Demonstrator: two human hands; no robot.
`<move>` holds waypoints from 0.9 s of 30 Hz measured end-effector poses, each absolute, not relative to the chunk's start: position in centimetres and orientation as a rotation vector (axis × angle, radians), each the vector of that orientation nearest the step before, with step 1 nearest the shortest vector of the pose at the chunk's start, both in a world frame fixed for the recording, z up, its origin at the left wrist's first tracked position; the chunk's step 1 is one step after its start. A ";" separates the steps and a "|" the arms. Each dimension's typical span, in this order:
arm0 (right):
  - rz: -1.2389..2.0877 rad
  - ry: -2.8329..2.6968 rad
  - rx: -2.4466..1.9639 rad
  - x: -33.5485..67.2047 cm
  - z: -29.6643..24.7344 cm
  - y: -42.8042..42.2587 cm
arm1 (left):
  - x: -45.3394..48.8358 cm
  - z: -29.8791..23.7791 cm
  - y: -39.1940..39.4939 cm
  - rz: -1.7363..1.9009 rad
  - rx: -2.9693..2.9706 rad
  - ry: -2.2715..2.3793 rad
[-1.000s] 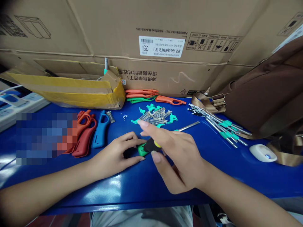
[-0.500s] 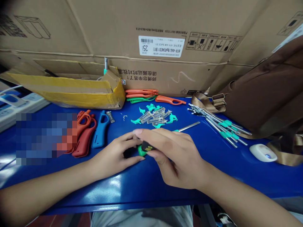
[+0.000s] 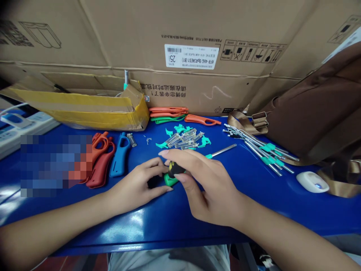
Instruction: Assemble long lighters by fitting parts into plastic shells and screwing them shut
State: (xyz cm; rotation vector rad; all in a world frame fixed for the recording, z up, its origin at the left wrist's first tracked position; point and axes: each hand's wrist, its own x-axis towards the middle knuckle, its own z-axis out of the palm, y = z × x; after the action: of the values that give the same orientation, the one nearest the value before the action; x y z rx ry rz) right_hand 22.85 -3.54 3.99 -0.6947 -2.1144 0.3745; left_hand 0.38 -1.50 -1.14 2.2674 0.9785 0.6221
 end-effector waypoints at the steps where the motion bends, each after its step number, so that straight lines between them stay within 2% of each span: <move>1: 0.353 -2.104 -0.683 22.8 3.9 -3.4 | 0.4 -1.2 -1.5 0.626 2.271 0.985; 9: -0.007 -2.052 -0.793 22.7 3.9 -2.3 | 0.7 -1.0 -1.7 0.577 2.288 1.020; 15: 0.431 -2.110 -0.606 22.7 3.5 -2.7 | 0.7 -1.2 -1.8 0.600 2.297 1.013; 17: 0.450 -2.087 -0.522 22.5 3.6 -2.7 | 0.7 -1.4 -1.8 0.613 2.309 1.005; 24: -0.029 -2.184 -0.686 22.9 4.6 -2.8 | 0.7 -1.2 -1.7 0.562 2.313 1.019; 27: 0.019 -2.215 -0.629 23.2 4.7 -3.0 | 0.7 -1.3 -1.7 0.574 2.315 1.026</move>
State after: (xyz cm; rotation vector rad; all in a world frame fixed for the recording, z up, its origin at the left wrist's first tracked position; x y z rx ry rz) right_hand 23.16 -3.02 4.68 -0.6292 -2.2148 0.0188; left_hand 0.68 -1.74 -1.27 2.3151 1.0256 0.5743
